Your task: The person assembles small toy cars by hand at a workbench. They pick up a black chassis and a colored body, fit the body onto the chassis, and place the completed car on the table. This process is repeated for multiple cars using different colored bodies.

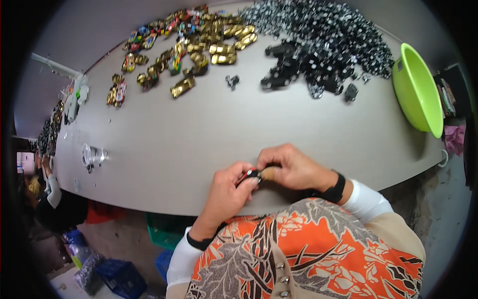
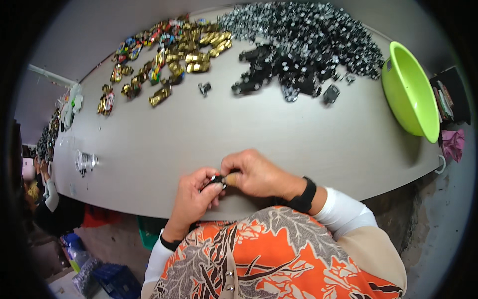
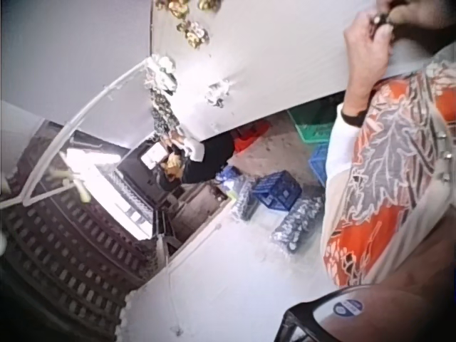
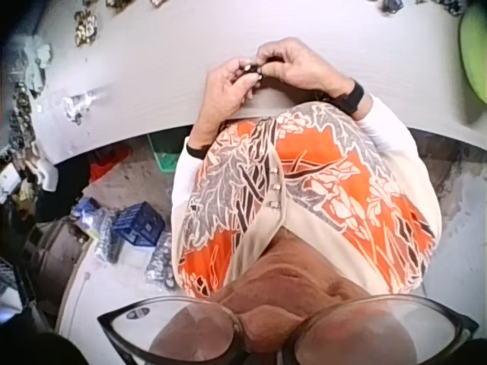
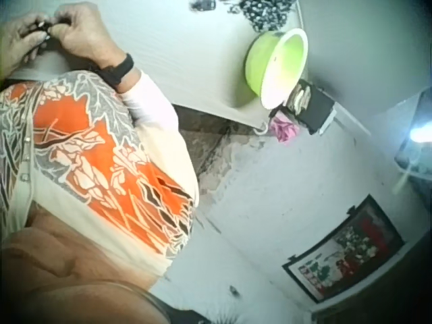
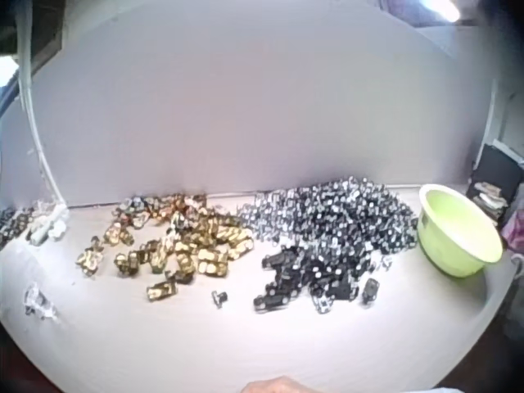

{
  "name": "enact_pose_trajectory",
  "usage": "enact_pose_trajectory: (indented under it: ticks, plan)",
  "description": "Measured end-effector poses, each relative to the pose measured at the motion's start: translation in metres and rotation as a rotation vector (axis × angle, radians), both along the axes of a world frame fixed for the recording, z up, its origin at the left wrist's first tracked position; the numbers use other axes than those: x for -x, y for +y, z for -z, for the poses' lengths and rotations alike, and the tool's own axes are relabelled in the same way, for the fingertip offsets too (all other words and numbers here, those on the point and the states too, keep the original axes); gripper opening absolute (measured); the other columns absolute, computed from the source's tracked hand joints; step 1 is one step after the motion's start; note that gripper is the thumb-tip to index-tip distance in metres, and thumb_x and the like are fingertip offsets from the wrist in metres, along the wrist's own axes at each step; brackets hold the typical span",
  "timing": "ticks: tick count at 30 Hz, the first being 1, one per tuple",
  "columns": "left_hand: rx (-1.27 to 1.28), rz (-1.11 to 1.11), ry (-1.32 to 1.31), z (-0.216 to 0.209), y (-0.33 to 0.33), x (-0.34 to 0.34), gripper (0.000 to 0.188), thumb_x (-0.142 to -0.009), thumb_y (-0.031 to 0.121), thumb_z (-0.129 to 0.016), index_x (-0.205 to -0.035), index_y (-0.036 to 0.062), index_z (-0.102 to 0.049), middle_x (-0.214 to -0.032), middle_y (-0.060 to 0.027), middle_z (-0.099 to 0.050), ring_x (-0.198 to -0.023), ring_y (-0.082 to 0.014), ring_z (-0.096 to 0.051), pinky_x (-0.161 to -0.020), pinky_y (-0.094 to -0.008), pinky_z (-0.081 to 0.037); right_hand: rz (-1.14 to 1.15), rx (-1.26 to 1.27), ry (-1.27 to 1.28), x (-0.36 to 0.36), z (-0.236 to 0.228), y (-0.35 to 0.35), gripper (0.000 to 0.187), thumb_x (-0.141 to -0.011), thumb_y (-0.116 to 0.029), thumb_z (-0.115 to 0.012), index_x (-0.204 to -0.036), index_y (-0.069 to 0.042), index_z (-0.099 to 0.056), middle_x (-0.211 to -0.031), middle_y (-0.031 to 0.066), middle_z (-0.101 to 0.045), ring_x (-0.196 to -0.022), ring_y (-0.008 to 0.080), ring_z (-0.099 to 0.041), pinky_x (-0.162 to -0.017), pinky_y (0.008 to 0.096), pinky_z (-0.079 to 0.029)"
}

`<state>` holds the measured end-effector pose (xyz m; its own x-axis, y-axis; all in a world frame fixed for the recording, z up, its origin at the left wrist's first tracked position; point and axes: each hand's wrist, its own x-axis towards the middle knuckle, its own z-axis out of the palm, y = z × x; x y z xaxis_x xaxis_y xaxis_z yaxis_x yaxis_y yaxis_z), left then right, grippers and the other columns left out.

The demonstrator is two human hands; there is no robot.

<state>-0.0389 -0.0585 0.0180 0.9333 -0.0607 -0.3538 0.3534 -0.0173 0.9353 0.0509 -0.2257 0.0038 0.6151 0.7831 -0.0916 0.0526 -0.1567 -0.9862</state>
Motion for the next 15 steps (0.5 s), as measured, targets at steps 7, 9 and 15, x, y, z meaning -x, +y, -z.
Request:
enact_pose_trajectory:
  ticks: [7, 9, 15]
  plan:
    - [-0.081, -0.047, 0.018, -0.001, 0.017, 0.024, 0.014, -0.08, 0.002, -0.058, -0.093, -0.0021, -0.058, -0.07, -0.0028, -0.059, -0.056, -0.006, -0.053, -0.05, -0.0193, -0.043, -0.243, -0.038, -0.041, 0.004, -0.005, 0.018, 0.009, -0.076, -0.005, -0.061, -0.084, -0.002, -0.058, -0.069, 0.0177, -0.057, -0.063, 0.0312, -0.056, -0.058, 0.0362, -0.043]
    - [-0.021, -0.105, 0.08, -0.009, 0.026, 0.041, 0.012, -0.079, 0.001, -0.059, -0.09, -0.002, -0.06, -0.07, -0.0021, -0.057, -0.06, -0.0064, -0.054, -0.053, -0.0209, -0.044, -0.373, -0.025, -0.121, -0.004, -0.007, 0.021, 0.011, -0.074, -0.003, -0.06, -0.084, -0.002, -0.056, -0.072, 0.0162, -0.057, -0.067, 0.032, -0.056, -0.059, 0.0366, -0.044]
    - [-0.186, -0.323, 0.115, -0.015, 0.092, 0.138, 0.021, -0.068, -0.005, -0.065, -0.089, -0.0061, -0.063, -0.079, -0.0033, -0.058, -0.065, -0.0076, -0.053, -0.058, -0.0203, -0.042, 0.181, 0.134, -0.883, -0.087, -0.022, 0.014, 0.025, -0.063, 0.009, -0.052, -0.085, -0.002, -0.052, -0.085, 0.0135, -0.051, -0.076, 0.0346, -0.055, -0.063, 0.0417, -0.046]
